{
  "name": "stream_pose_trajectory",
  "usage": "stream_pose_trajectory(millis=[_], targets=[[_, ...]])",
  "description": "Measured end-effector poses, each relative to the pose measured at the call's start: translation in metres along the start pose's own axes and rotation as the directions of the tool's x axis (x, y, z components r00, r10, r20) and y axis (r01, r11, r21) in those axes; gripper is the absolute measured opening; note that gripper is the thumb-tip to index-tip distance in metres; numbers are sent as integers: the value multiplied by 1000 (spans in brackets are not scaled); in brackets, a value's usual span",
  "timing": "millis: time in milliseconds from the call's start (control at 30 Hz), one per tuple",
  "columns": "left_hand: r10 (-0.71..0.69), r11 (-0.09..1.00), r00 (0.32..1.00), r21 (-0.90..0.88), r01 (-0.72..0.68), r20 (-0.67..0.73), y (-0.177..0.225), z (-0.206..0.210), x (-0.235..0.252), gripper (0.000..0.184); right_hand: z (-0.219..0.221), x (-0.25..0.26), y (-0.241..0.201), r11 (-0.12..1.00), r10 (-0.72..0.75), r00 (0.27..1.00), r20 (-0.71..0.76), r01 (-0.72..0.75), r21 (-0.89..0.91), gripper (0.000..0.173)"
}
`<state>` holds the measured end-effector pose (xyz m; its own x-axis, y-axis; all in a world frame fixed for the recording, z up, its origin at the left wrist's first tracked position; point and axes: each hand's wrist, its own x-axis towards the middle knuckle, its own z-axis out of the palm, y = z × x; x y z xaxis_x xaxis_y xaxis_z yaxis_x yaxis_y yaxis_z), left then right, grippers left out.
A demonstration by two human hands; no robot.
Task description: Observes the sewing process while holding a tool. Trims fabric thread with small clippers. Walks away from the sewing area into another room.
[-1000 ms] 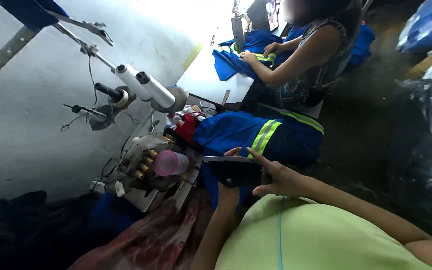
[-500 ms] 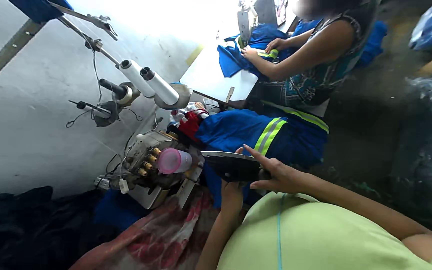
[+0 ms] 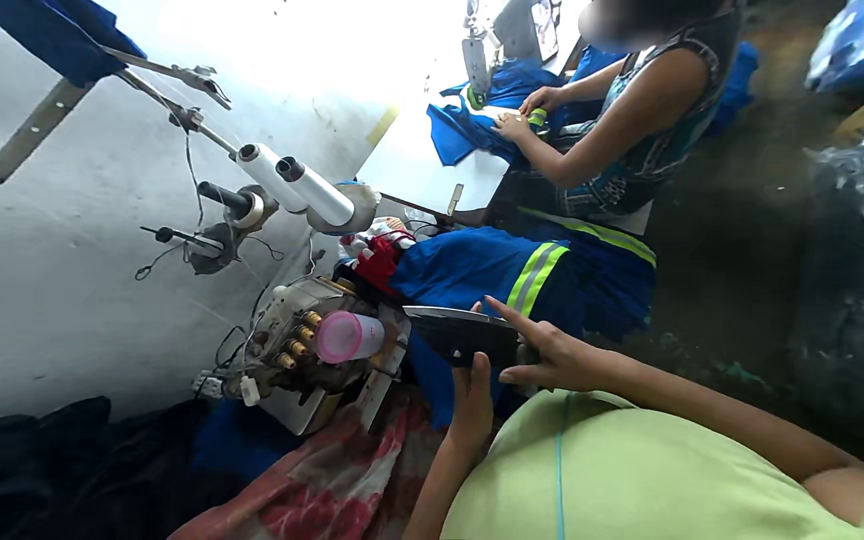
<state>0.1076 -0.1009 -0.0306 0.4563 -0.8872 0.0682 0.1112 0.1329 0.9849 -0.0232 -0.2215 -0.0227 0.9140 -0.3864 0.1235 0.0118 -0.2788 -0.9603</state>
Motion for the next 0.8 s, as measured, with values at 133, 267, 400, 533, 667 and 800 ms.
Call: stream_pose_trajectory(millis=[133, 267, 400, 533, 667, 800], targets=[[-22, 999, 999, 39, 23, -39, 7, 5, -2, 73, 0, -1, 2, 999, -30, 1000, -9, 29, -39, 89], [-75, 995, 997, -61, 73, -31, 4, 2, -4, 62, 3, -2, 2, 996, 0, 1000, -10, -1, -92, 96], [-114, 957, 993, -263, 120, 38, -2, -7, -13, 52, 10, -6, -10, 989, 77, 997, 29, -73, -133, 102], [55, 949, 976, -314, 14, 209, -9, -15, -2, 77, 12, -10, 1, 931, 53, 993, -102, -12, 365, 76], [0, 810, 950, -557, 183, 312, -8, -24, 1, 77, -7, -18, 19, 726, 144, 979, -144, -5, 687, 64], [-63, 714, 945, -646, 268, 321, -5, -26, -2, 30, -20, -29, 26, 696, 123, 989, -81, -27, 718, 68]])
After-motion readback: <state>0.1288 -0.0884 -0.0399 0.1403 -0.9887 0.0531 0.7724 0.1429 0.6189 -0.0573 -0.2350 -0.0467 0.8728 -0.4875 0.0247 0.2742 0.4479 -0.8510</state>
